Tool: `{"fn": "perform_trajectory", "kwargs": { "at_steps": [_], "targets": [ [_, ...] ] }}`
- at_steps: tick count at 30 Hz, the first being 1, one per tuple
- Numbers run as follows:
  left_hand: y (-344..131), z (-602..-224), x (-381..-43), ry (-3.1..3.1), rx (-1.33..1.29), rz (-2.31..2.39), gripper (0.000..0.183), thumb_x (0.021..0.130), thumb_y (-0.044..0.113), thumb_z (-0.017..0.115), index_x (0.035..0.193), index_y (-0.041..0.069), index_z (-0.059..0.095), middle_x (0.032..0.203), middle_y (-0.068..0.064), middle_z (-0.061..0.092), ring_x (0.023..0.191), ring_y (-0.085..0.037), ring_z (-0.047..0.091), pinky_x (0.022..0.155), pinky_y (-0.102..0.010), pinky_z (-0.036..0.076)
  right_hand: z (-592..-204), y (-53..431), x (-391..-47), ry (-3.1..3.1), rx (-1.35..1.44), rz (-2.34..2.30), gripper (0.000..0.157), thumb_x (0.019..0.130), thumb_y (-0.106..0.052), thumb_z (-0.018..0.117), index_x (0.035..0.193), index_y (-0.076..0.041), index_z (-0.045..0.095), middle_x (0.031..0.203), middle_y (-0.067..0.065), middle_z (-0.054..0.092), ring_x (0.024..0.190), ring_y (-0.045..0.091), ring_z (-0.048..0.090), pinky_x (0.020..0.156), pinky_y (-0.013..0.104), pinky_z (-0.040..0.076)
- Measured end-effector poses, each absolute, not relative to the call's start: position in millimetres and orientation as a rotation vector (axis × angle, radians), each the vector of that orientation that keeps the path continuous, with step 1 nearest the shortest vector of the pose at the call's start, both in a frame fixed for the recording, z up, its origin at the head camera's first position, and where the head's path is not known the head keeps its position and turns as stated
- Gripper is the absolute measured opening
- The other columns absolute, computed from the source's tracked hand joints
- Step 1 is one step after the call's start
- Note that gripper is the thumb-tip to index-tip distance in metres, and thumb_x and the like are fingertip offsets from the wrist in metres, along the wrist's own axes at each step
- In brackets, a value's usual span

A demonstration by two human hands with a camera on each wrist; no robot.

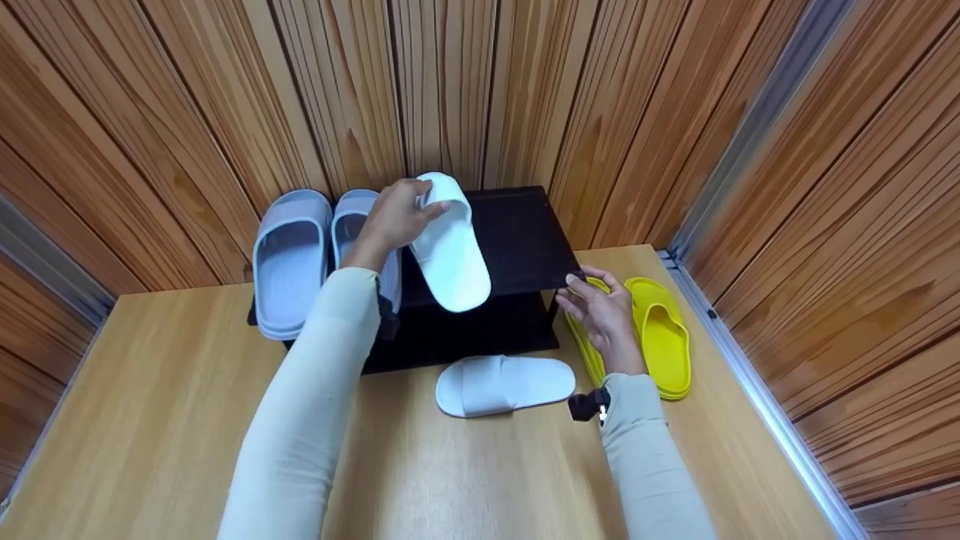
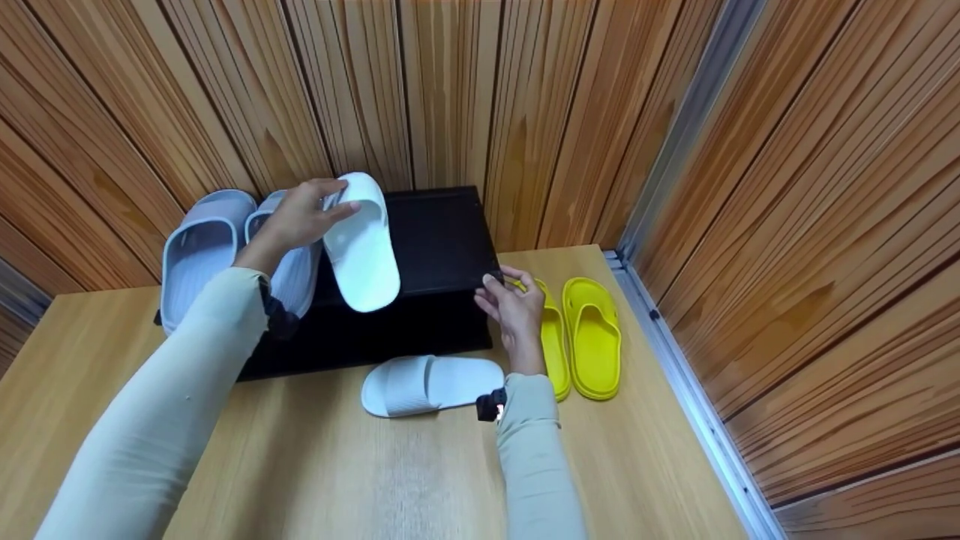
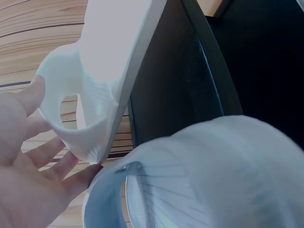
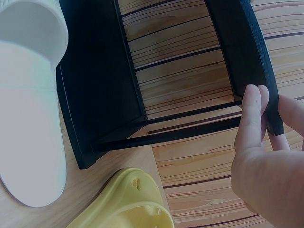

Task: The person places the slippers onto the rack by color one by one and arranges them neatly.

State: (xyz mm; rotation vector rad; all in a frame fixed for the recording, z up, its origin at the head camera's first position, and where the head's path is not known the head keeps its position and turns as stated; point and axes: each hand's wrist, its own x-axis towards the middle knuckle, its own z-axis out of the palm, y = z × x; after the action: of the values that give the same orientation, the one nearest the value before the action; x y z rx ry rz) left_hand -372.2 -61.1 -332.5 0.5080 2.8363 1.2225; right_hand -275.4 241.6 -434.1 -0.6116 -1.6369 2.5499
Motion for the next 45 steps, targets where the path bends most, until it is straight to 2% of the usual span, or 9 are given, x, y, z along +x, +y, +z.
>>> {"fn": "perform_trajectory", "kwargs": {
  "at_steps": [5,13,17,20,27,31,36,39,45],
  "targets": [
    [-53.6,-338.3,-377.2,2.826,0.497,1.169,0.041,0.104,0.031,0.060,0.132,0.002,0.062,0.135,-0.016,0.058,0.109,-0.028,0.054,0.088,-0.040,0.049,-433.3,241.1,-273.8,-1.626,-0.600,2.556,0.034,0.097,-0.003,0.067,0.127,-0.011,0.055,0.116,0.011,0.057,0.081,0.019,0.068,0.086,0.033,0.058],
    [-42.2,-348.0,-384.2,2.910,0.543,1.058,0.035,0.106,0.030,0.056,0.112,-0.004,0.063,0.132,-0.023,0.056,0.105,-0.031,0.050,0.085,-0.040,0.043,-432.6,243.0,-271.9,-1.623,-0.618,2.554,0.034,0.097,-0.005,0.067,0.129,-0.011,0.055,0.121,0.011,0.056,0.083,0.020,0.068,0.087,0.032,0.057],
    [-40.3,-353.2,-384.8,2.930,0.527,1.047,0.032,0.105,0.030,0.057,0.090,0.002,0.055,0.107,-0.017,0.057,0.087,-0.027,0.046,0.073,-0.035,0.038,-434.4,240.9,-271.5,-1.634,-0.610,2.556,0.036,0.098,-0.005,0.067,0.131,-0.011,0.054,0.123,0.012,0.054,0.084,0.020,0.068,0.088,0.032,0.057],
    [-40.7,-355.6,-384.4,2.949,0.517,1.030,0.033,0.105,0.030,0.057,0.086,0.003,0.053,0.096,-0.015,0.055,0.083,-0.027,0.044,0.072,-0.035,0.038,-435.2,239.8,-271.7,-1.633,-0.608,2.560,0.036,0.098,-0.005,0.066,0.131,-0.011,0.054,0.123,0.012,0.054,0.085,0.020,0.068,0.088,0.032,0.057],
    [-40.0,-360.1,-384.0,2.965,0.486,0.965,0.035,0.106,0.030,0.054,0.105,-0.004,0.062,0.127,-0.025,0.055,0.109,-0.036,0.049,0.092,-0.046,0.041,-432.9,237.9,-272.9,-1.641,-0.609,2.565,0.036,0.097,-0.006,0.068,0.130,-0.011,0.055,0.122,0.011,0.055,0.085,0.020,0.068,0.088,0.032,0.057],
    [-38.4,-363.2,-383.1,2.977,0.490,0.933,0.034,0.107,0.028,0.052,0.101,-0.004,0.060,0.127,-0.026,0.054,0.113,-0.039,0.049,0.094,-0.047,0.040,-434.3,237.5,-273.5,-1.636,-0.599,2.563,0.037,0.097,-0.005,0.067,0.131,-0.009,0.054,0.117,0.012,0.056,0.082,0.020,0.068,0.087,0.032,0.057],
    [-36.3,-365.3,-381.1,2.985,0.479,0.945,0.034,0.108,0.028,0.051,0.107,-0.004,0.063,0.132,-0.027,0.051,0.121,-0.041,0.048,0.102,-0.048,0.038,-435.7,238.3,-274.6,-1.615,-0.570,2.569,0.038,0.097,-0.002,0.067,0.131,-0.008,0.053,0.112,0.012,0.058,0.080,0.019,0.068,0.086,0.032,0.058],
    [-35.1,-365.3,-378.7,2.982,0.466,0.965,0.040,0.108,0.029,0.050,0.124,-0.006,0.062,0.143,-0.028,0.045,0.131,-0.042,0.044,0.109,-0.049,0.036,-435.8,238.9,-274.8,-1.616,-0.584,2.577,0.037,0.097,-0.003,0.067,0.130,-0.009,0.053,0.113,0.012,0.057,0.081,0.019,0.067,0.086,0.032,0.058],
    [-29.0,-360.9,-371.5,2.957,0.417,1.081,0.058,0.108,0.032,0.050,0.153,-0.003,0.039,0.161,-0.025,0.025,0.150,-0.037,0.021,0.121,-0.046,0.021,-435.9,240.5,-275.7,-1.638,-0.601,2.568,0.035,0.098,-0.004,0.066,0.130,-0.011,0.053,0.119,0.012,0.055,0.083,0.020,0.067,0.087,0.032,0.057]
  ]
}}
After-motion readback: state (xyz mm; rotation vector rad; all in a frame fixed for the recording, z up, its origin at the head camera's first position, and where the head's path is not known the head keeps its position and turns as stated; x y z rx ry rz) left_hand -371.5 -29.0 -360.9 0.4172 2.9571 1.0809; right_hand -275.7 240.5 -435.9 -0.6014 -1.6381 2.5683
